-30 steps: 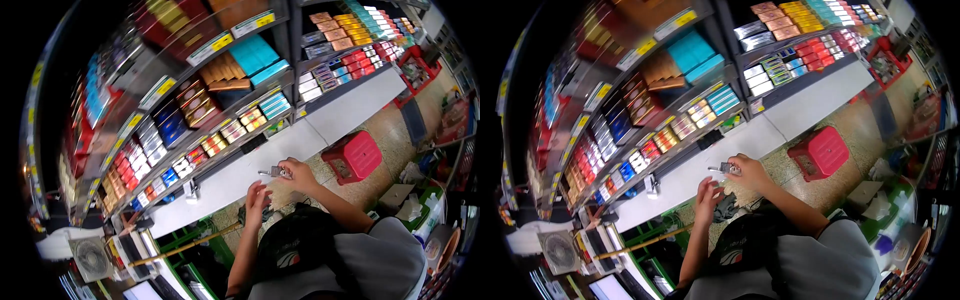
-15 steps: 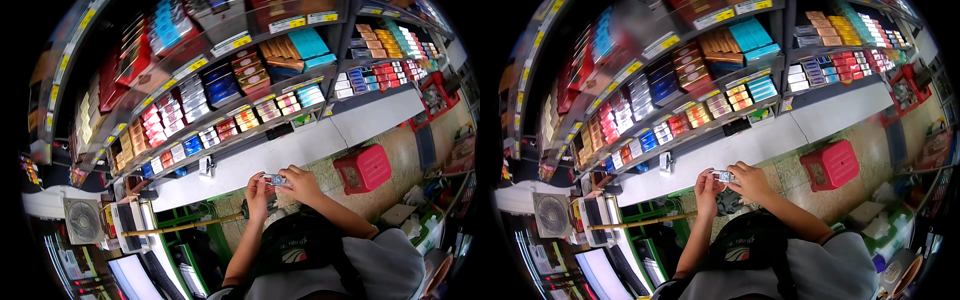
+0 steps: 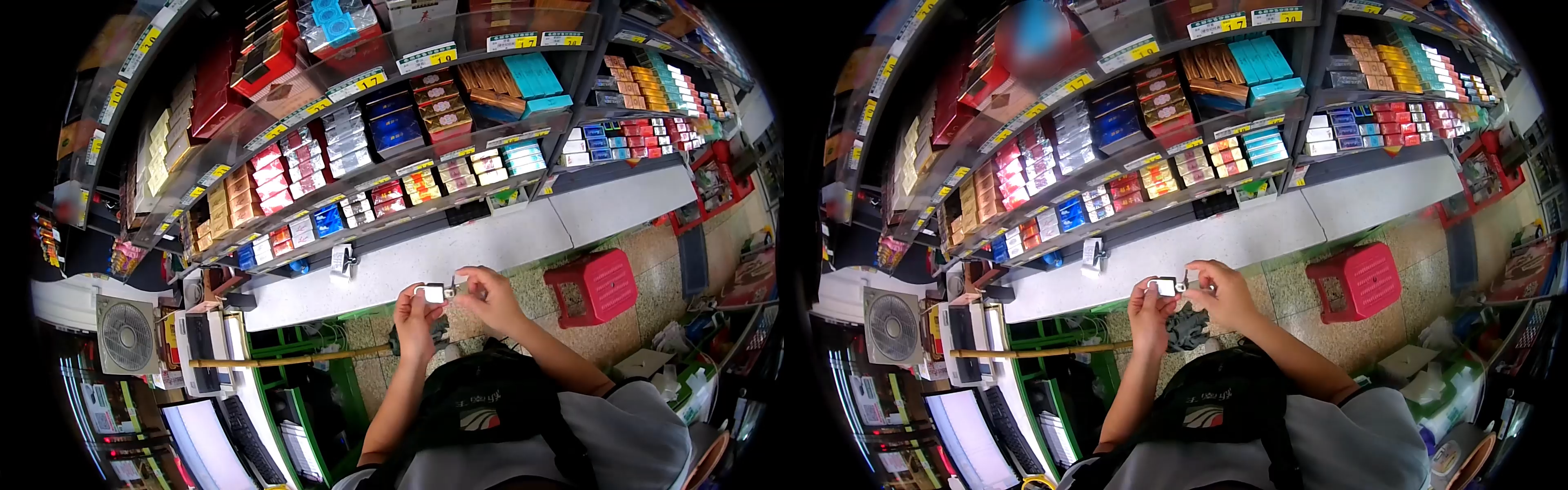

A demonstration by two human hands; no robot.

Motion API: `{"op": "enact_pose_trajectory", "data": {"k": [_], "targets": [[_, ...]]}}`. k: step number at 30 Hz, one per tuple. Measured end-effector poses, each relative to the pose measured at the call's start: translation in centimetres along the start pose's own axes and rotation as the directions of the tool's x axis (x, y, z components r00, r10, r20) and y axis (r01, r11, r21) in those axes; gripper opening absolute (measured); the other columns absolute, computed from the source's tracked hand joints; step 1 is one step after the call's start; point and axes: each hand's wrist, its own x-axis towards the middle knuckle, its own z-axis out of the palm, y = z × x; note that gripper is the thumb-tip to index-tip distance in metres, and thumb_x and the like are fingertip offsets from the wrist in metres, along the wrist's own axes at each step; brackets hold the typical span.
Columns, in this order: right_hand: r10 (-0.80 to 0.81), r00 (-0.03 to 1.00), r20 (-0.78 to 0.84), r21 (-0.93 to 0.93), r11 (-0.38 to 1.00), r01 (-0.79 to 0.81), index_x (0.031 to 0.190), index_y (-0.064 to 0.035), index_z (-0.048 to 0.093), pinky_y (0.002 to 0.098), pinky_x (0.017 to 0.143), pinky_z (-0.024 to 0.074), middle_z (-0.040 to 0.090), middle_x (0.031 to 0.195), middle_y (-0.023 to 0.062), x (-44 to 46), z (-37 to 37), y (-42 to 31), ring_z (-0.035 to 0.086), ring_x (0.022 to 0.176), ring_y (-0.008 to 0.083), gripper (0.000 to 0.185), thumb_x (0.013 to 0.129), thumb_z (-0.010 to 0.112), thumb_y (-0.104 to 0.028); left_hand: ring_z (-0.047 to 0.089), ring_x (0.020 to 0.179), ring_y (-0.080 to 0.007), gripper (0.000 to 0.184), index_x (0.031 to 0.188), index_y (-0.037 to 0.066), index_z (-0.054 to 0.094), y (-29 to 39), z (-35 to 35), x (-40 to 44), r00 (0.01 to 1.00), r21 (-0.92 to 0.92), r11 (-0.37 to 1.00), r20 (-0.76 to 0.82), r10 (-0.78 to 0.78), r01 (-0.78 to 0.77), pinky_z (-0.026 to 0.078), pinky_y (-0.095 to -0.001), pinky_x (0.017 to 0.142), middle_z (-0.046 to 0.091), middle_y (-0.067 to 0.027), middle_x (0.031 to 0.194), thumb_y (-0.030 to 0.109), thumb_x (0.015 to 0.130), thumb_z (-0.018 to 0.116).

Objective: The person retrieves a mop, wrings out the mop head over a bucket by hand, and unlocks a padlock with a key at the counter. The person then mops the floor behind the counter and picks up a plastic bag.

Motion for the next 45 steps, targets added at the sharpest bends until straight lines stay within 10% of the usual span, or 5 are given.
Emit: {"op": "enact_pose_trajectory", "data": {"k": [2, 12, 27, 45], "targets": [[0.118, 0.991, -0.069, 0.268, 0.959, -0.096, 0.098, -0.0086, 0.056, 0.0259, 0.051, 0.0397, 0.050, 0.066, 0.0048, -0.1, 0.4, 1.8, 0.048, 0.055, 0.0142, 0.029, 0.070, 0.062, -0.014, 0.058, 0.067, -0.0127, 0.013, 0.093, 0.009, 0.049, 0.3, -0.2, 0.1, 0.999, -0.019, 1.000, -0.040, -0.025, 0.024, 0.047, -0.0202, 0.057, 0.057, -0.0039, 0.080, 0.020, 0.086, 0.047], [0.295, 0.933, 0.208, 0.200, 0.920, -0.336, 0.087, -0.0021, 0.056, 0.0245, 0.051, 0.0397, 0.057, 0.068, 0.0060, -0.9, 1.0, 2.6, 0.049, 0.054, 0.0107, 0.018, 0.078, 0.057, -0.018, 0.059, 0.066, -0.0151, 0.014, 0.092, 0.009, 0.049, -0.6, -0.3, -0.4, 0.997, -0.029, 0.997, 0.013, -0.071, 0.071, 0.047, -0.0219, 0.058, 0.057, -0.0040, 0.079, 0.022, 0.085, 0.048], [0.213, 0.961, 0.175, 0.432, 0.860, -0.270, 0.082, -0.0003, 0.055, 0.0211, 0.054, 0.0401, 0.056, 0.070, 0.0025, -1.1, 1.8, 2.4, 0.049, 0.060, 0.0072, 0.012, 0.074, 0.060, -0.007, 0.053, 0.078, -0.0114, 0.043, 0.117, 0.006, 0.038, -1.9, -0.9, -0.3, 0.980, 0.163, 0.982, 0.190, 0.067, -0.099, 0.044, -0.0222, 0.067, 0.053, -0.0053, 0.093, 0.007, 0.079, 0.056], [0.264, 0.931, 0.251, 0.292, 0.897, -0.333, 0.079, -0.0017, 0.054, 0.0170, 0.052, 0.0346, 0.051, 0.067, -0.0033, -2.8, 3.4, 4.4, 0.042, 0.057, 0.0025, 0.009, 0.074, 0.059, -0.007, 0.052, 0.073, -0.0090, 0.047, 0.117, 0.006, 0.037, -2.5, -2.5, -0.9, 0.962, 0.384, 0.888, 0.201, 0.187, -0.253, 0.042, -0.0209, 0.065, 0.052, -0.0035, 0.080, -0.001, 0.076, 0.057]]}}
